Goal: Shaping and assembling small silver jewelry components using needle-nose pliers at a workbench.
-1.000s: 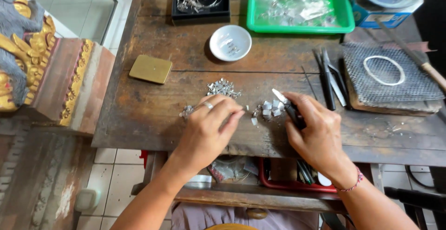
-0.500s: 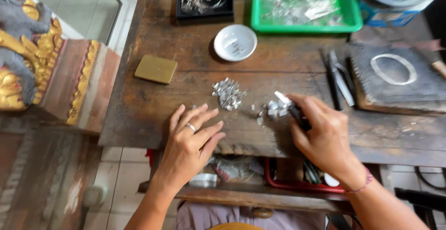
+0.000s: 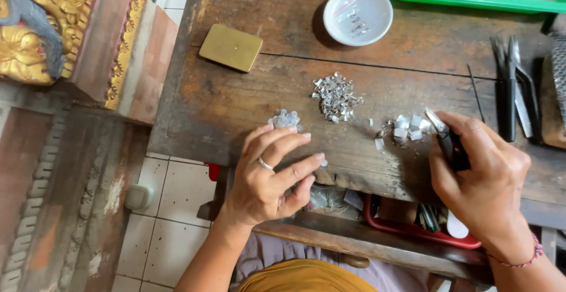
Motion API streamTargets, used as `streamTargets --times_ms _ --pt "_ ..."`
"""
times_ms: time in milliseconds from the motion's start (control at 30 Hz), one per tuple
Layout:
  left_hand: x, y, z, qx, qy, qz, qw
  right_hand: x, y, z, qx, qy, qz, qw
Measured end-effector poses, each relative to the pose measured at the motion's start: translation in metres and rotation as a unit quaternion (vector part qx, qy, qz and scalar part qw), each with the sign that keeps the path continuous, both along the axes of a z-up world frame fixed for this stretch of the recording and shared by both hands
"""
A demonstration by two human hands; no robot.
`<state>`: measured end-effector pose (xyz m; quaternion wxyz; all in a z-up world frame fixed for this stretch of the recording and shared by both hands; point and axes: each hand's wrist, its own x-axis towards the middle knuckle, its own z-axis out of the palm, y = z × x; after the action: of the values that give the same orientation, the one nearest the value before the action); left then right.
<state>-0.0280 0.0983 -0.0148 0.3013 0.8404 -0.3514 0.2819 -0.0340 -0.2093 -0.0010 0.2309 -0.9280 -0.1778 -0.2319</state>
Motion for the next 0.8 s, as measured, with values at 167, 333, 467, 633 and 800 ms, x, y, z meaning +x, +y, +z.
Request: streamTargets --times_ms 167,333,467,633,800 --pt "0.0014 -0.006 -0.0013 0.066 -0.039 0.035 0.996 0.0042 0.003 0.0068 0.022 0.002 0.007 1.0" --pt "-0.0011 -0.0083 -0.0019 0.089 -0.018 0.13 0.987 0.005 0.0044 0.006 0.044 0.011 0.009 0.999" --pt "-0.0019 -0.0077 -0.0052 0.101 -0.023 0.118 0.988 0.0047 0.0038 0.0058 0.04 0.007 0.012 0.999" --pt "-0.0016 -0.0087 -0.0058 0.079 -0.007 0.147 0.986 0.0047 0.0034 0.0047 0.031 0.003 0.009 0.999" --pt "-0.0024 -0.0049 -0.0074 0.003 -0.02 0.13 0.991 0.003 0.0061 0.0102 0.031 -0.009 0.031 0.999"
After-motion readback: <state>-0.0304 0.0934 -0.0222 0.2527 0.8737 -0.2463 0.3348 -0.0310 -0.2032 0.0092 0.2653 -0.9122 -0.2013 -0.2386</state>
